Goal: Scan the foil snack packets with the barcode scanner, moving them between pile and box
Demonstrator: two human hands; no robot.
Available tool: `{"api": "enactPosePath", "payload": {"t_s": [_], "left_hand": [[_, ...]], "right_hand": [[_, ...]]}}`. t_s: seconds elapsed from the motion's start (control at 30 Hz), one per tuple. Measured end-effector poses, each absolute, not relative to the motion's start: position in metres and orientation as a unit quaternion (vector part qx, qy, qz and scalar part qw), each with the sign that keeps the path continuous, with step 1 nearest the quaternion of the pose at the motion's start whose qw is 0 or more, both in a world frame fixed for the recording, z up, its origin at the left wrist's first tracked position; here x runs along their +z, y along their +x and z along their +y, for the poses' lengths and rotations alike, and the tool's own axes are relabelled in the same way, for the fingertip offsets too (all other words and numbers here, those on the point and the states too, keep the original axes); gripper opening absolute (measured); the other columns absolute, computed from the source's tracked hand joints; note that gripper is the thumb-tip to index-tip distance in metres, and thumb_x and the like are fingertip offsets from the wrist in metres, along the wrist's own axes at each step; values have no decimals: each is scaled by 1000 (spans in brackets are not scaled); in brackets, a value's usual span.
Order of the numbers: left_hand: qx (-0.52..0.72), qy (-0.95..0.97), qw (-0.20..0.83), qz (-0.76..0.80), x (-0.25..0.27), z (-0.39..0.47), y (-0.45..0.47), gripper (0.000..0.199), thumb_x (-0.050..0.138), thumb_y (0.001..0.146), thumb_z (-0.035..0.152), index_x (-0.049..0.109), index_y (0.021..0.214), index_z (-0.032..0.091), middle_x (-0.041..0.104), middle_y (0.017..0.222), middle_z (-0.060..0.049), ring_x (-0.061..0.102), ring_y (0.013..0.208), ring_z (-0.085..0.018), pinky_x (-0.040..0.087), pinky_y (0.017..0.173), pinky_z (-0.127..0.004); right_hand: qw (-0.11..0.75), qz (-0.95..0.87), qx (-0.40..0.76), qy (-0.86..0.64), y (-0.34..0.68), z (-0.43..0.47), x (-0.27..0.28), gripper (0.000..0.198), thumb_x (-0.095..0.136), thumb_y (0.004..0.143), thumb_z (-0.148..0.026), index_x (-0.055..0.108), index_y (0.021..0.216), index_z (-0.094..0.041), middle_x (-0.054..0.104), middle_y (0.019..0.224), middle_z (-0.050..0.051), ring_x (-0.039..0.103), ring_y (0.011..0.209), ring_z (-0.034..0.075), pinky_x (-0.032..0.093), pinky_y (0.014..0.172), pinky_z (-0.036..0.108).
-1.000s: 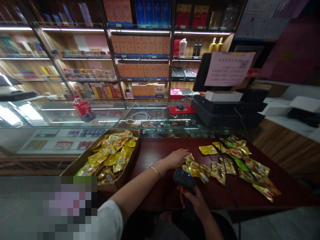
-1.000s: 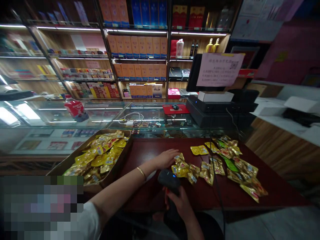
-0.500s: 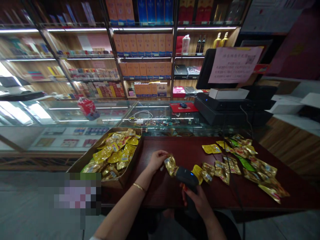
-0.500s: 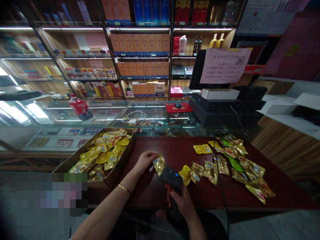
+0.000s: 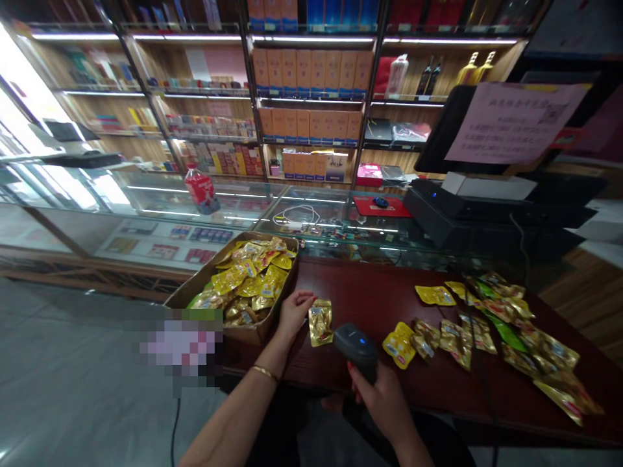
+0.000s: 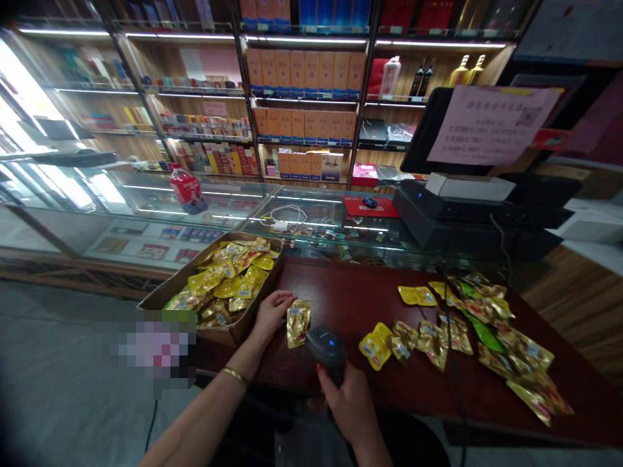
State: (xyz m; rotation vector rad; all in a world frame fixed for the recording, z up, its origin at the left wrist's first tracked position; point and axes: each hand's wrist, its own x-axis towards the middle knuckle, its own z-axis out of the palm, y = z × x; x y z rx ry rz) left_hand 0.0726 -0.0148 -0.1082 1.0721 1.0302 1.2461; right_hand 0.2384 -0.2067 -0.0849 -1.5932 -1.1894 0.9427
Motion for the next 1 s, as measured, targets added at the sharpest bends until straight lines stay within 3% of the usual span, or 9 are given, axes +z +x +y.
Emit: {"api": "enactPosePath", "payload": {"t_s": [0.13, 0.4, 0.53, 0.7, 0.83, 0.9, 1.0], "left_hand": [[541, 459, 567, 419, -110, -15, 71, 42, 90, 59, 44, 71, 83, 16, 76, 80, -7, 71, 79, -21, 53, 76, -31], [532, 459, 560, 440, -104, -17, 74, 41, 90, 56, 45, 69, 79, 17, 74, 74, -4, 69, 70, -19, 52, 70, -30], [554, 477, 538, 419, -81, -36, 74, 32, 86, 61, 42, 69, 76, 19, 75, 76, -5, 70, 74, -20, 54, 73, -32], [630, 529, 349, 448, -5, -65, 28, 18, 74, 79, 36, 75, 88, 21, 77, 88, -5, 70, 82, -19, 55, 78, -30], [716, 462, 149, 501, 46, -43, -52, 23, 73, 78, 36, 75, 93, 18, 76, 89, -4, 69, 80, -17, 54, 75, -27], [704, 456, 125, 530, 50, -20, -92, 25, 72, 76, 34, 74, 94, 17, 77, 90, -5, 70, 81, -18, 55, 78, -28], [566, 509, 150, 630, 33, 11, -138, 26, 67, 77, 32, 75, 97, 17, 77, 90, -6, 71, 87, -23, 54, 83, -32]], "right_hand": [[440, -487, 376, -654, 229, -208, -70, 41, 60, 91, -54, 61, 64, -22, 60, 48, -2, 62, 47, 19, 47, 54, 28], [428, -484, 354, -676, 235, -204, -79, 43, 59, 91, -59, 60, 65, -24, 63, 51, 0, 63, 49, 21, 46, 55, 31], [500, -430, 402, -635, 245, -200, -95, 46, 68, 81, -66, 67, 75, -21, 64, 56, 0, 61, 51, 20, 49, 53, 30], [545, -393, 469, -573, 260, -192, -115, 53, 74, 76, -67, 74, 93, -17, 63, 58, -2, 58, 48, 16, 47, 47, 27], [558, -366, 512, -541, 265, -194, -124, 52, 78, 75, -63, 75, 95, -16, 64, 58, -2, 58, 47, 14, 46, 46, 25], [553, -366, 514, -544, 265, -195, -123, 53, 79, 73, -64, 75, 93, -15, 65, 58, -1, 59, 47, 15, 48, 46, 26], [557, -376, 501, -546, 265, -196, -117, 52, 79, 73, -65, 76, 90, -16, 65, 58, -2, 60, 48, 15, 51, 49, 27]]}}
